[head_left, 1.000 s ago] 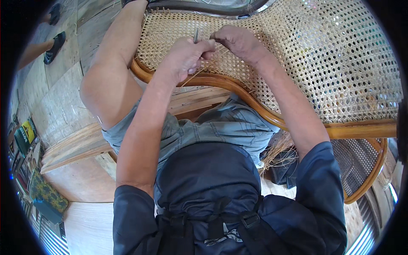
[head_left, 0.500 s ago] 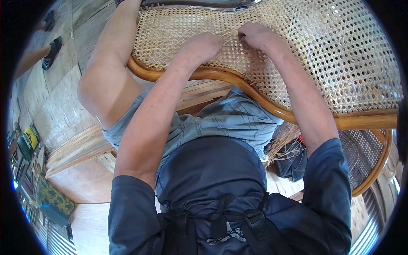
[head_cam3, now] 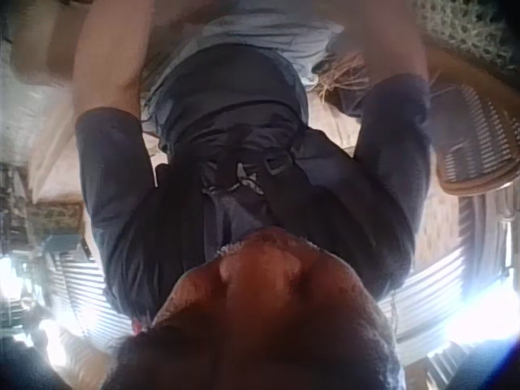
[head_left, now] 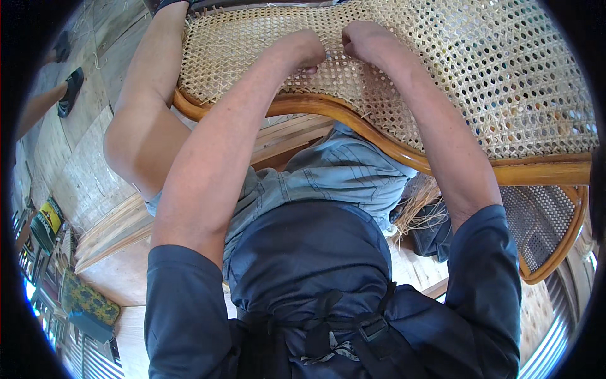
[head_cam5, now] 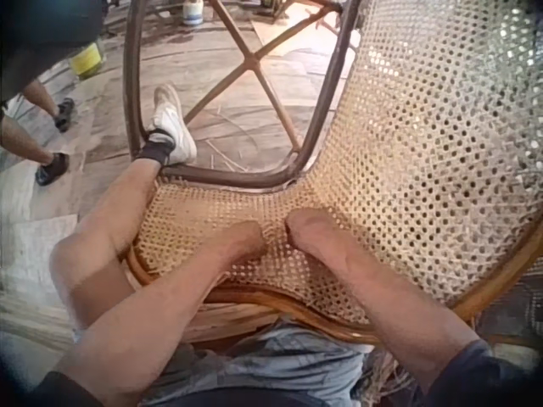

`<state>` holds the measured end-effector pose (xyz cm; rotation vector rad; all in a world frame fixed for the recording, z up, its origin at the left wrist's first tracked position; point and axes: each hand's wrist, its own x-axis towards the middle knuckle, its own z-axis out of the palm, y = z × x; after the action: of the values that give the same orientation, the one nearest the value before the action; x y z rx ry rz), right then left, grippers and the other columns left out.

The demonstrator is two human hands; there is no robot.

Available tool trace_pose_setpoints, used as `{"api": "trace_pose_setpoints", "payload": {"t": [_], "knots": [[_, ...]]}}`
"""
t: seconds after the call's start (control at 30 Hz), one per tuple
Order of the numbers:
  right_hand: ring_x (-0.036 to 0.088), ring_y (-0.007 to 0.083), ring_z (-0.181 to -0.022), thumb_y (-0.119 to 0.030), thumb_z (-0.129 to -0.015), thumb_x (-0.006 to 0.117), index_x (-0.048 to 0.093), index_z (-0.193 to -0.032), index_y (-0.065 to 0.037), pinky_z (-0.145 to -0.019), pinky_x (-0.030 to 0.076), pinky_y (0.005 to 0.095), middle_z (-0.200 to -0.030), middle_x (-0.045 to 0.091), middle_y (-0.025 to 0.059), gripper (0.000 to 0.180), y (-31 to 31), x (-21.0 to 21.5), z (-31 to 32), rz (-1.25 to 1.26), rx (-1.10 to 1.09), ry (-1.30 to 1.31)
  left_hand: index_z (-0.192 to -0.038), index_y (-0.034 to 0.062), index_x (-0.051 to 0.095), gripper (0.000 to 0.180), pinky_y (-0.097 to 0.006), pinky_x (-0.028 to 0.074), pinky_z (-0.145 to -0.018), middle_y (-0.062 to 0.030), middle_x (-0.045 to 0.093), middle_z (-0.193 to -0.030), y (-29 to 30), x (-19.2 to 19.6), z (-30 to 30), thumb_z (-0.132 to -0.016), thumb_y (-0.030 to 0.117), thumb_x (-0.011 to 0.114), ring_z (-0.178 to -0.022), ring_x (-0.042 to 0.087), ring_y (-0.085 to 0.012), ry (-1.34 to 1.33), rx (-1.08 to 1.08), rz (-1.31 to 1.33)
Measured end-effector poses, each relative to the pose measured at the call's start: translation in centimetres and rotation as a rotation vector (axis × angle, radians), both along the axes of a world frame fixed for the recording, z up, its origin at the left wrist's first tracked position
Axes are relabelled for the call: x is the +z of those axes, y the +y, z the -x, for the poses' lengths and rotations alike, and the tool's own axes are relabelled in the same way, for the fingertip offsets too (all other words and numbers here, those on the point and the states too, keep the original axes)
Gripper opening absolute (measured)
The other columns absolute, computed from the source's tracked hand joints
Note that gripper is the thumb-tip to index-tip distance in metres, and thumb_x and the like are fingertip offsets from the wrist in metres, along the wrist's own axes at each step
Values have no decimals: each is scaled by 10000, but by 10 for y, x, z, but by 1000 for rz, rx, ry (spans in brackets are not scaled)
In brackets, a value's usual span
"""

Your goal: Repairing a rattan chair by weaving new rattan strips into the seat and trimming them with a utility knife and snips.

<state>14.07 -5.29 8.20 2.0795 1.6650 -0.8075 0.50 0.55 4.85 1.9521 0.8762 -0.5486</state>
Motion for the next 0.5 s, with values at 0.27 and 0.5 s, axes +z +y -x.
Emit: {"api": "trace_pose_setpoints", "payload": {"t": [0.27, 0.5], "knots": [[626, 330, -935, -118, -770, 583, 660, -963, 4, -820, 499, 404, -980, 641, 204, 240, 3, 1, 2, -31, 31, -43, -652, 61, 678, 149, -403, 468, -583, -139, 629, -666, 6, 12, -14, -711, 94, 545, -615, 603, -265, 85, -72, -27], [629, 329, -897, -120, -761, 554, 673, -928, -57, -775, 498, 409, -949, 645, 186, 215, 2, -23, -12, -19, 33, -73, -655, 30, 642, 231, -383, 464, -576, -114, 616, -644, 12, 3, -27, -781, 132, 478, -605, 588, -249, 115, -218, 9]]}}
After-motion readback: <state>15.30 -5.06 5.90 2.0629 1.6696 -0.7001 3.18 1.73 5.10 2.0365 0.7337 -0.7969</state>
